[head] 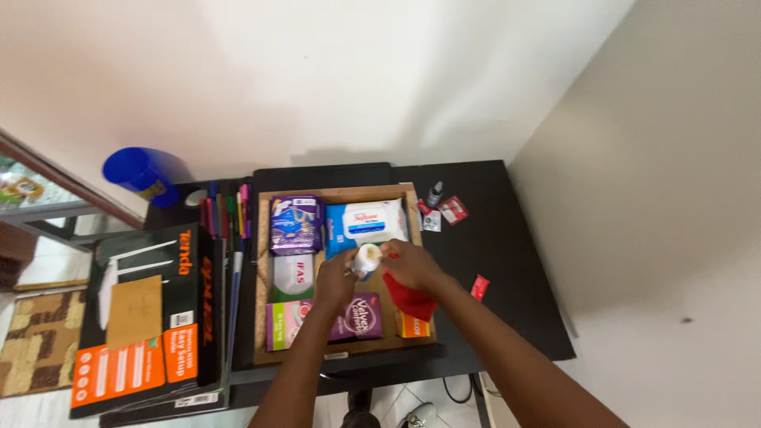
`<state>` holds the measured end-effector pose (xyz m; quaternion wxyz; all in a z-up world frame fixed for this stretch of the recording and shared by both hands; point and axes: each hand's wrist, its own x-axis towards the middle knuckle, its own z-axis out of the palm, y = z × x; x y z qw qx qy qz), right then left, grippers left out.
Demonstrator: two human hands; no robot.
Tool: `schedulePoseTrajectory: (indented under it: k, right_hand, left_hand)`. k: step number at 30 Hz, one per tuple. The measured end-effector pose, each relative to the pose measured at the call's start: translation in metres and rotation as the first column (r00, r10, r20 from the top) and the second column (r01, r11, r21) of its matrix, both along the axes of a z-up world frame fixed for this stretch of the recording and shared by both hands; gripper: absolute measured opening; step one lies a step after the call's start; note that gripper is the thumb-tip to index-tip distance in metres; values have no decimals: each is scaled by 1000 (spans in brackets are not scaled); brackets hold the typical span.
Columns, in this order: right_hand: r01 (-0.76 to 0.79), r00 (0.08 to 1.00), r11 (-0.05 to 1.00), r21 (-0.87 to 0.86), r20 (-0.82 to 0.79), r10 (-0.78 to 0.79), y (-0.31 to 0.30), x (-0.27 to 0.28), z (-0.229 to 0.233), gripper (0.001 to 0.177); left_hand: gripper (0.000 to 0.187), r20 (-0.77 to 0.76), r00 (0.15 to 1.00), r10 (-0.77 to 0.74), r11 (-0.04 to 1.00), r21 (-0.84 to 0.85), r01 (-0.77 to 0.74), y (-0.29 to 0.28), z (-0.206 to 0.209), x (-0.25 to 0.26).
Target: The person uses a red cloth to wipe several small boxes and containers on a desk, including a purple sanitary pad box, a white box, an orange box, and a small white jar. The person wipes each item individually and places them back into a wooden tray.
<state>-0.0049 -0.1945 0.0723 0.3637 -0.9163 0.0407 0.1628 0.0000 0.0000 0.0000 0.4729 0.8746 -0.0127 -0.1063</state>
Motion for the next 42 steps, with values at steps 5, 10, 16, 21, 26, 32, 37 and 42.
schedulePoseTrajectory:
  k: [5,10,16,21,26,32,37,42]
  right_hand:
    - [-145,979,987,74,-134,154,51,19,-22,45]
    - [-194,977,980,40,-80,197,82,21,-34,49]
    - [-216,953,976,13,-214,213,103,17,-33,50]
    - [-250,944,968,10,-221,246,95,13,-40,55]
    - [-334,933,942,30,-136,334,87,6,-39,52]
    - [104,957,974,201,-286,-43,72,-2,12,50]
    - [543,839,610,577,-415,-353,24,-17,39,42]
    - [665,730,273,695,-529,-433,-50,-27,19,37]
  left_hand:
    - [56,26,995,92,996,-21,-91,43,-7,-3]
    - [39,27,986,164,975,149,-166,68,-13,-4]
    - [40,-135,963,234,925,335,-178,80,-4,1]
    - [28,-140,975,172,903,419,-99,76,13,1]
    - [27,-190,959,212,916,379,-128,68,31,-4]
    - [31,150,966,209,888,385,-251,55,36,-12]
    - [21,50,974,222,931,285,-227,14,59,-7]
    - [15,425,886,186,931,213,-297,-49,90,-4]
